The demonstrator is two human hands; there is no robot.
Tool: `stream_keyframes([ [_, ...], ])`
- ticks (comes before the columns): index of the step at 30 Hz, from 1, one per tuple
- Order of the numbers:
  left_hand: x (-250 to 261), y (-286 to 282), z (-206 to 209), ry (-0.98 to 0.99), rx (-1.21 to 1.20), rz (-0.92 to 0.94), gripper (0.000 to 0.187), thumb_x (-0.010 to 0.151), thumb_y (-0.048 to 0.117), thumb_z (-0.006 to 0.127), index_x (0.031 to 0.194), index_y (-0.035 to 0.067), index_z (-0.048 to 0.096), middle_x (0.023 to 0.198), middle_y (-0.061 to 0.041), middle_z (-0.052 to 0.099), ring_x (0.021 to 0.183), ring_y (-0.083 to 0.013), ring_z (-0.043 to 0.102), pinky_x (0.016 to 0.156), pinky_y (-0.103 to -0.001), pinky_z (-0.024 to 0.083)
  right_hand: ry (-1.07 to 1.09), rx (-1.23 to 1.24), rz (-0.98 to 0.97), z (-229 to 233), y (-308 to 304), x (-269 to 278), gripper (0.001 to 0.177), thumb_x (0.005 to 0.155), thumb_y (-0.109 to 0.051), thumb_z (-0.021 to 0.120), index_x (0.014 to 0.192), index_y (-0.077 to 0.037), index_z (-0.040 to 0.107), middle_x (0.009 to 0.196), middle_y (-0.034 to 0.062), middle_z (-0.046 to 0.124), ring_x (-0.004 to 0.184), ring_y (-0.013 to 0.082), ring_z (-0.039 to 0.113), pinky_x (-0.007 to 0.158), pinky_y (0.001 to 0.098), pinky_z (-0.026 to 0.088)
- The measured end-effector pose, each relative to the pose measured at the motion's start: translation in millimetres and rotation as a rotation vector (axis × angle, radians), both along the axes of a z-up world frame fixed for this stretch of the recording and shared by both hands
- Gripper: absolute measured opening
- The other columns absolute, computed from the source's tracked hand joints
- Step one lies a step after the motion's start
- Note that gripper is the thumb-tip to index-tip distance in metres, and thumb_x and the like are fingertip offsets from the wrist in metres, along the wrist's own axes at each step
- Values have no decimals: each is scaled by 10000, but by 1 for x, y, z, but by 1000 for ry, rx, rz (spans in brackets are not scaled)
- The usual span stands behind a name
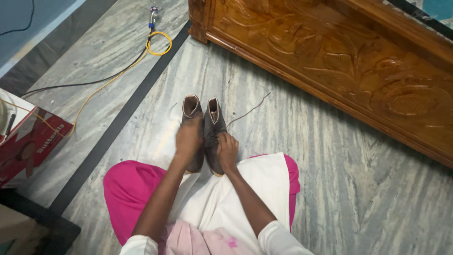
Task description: The person sits on the floor and repairs a pair of brown shoes by hand. They remove the existing shoelaces, thread a new lace through the eyelets, and tie the laces to secure the repair.
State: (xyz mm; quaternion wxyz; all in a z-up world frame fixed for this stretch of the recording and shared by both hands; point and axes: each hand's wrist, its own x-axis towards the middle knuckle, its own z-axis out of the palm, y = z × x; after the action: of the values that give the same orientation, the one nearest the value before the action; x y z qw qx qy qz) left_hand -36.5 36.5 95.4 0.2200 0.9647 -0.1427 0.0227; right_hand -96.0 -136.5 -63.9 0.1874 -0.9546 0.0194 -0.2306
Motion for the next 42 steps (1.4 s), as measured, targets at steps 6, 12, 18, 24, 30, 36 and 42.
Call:
stream_keyframes([
  [6,-2,-38,-60,-219,-23,-60,308,856,207,685,1161,173,655,979,-134,674,971,-328,636,815,-487,522,-34,-33,189,8,-11,34,254,820,-15,652,1070,-52,669,1060,106,655,1066,289,613,933,442,449],
  [12,18,-35,-88,-245,65,7,152,904,227,712,1008,134,653,974,-102,722,1049,-304,654,949,-490,498,-67,-215,381,15,-27,40,311,805,-44,653,1113,-24,689,1021,104,651,1022,281,601,932,437,448],
  [18,19,-34,-92,-121,49,11,393,677,157,847,1018,118,655,993,-106,747,1119,-301,666,980,-478,491,106,-111,403,0,-42,55,235,733,-163,714,941,-55,721,967,108,642,1002,303,590,905,437,441],
  [24,23,-33,-97,-190,62,27,397,707,125,820,1072,142,665,959,-98,761,1119,-306,682,1018,-491,476,213,1127,365,4,-53,83,257,796,-196,675,1024,-80,655,1060,104,610,978,254,546,929,414,414],
  [30,28,-37,-113,-135,93,31,392,738,105,774,1114,144,669,891,-103,760,909,-311,737,926,-484,515,-110,1584,441,115,-131,99,231,887,-114,580,1097,-26,618,1236,97,617,986,169,604,968,317,438],
  [36,26,-52,-139,-59,79,51,173,886,124,674,1053,146,715,847,-120,751,751,-321,750,718,-469,589,-198,980,121,172,-206,98,327,1051,-236,661,1202,53,644,1367,238,519,1115,292,612,1038,415,539],
  [42,10,-67,-137,168,-82,66,179,851,200,651,988,148,753,868,-185,751,817,-371,744,724,-506,591,916,37,-303,70,-141,72,1298,751,-540,839,1623,-68,3,1631,305,224,1487,461,303,1116,751,281],
])
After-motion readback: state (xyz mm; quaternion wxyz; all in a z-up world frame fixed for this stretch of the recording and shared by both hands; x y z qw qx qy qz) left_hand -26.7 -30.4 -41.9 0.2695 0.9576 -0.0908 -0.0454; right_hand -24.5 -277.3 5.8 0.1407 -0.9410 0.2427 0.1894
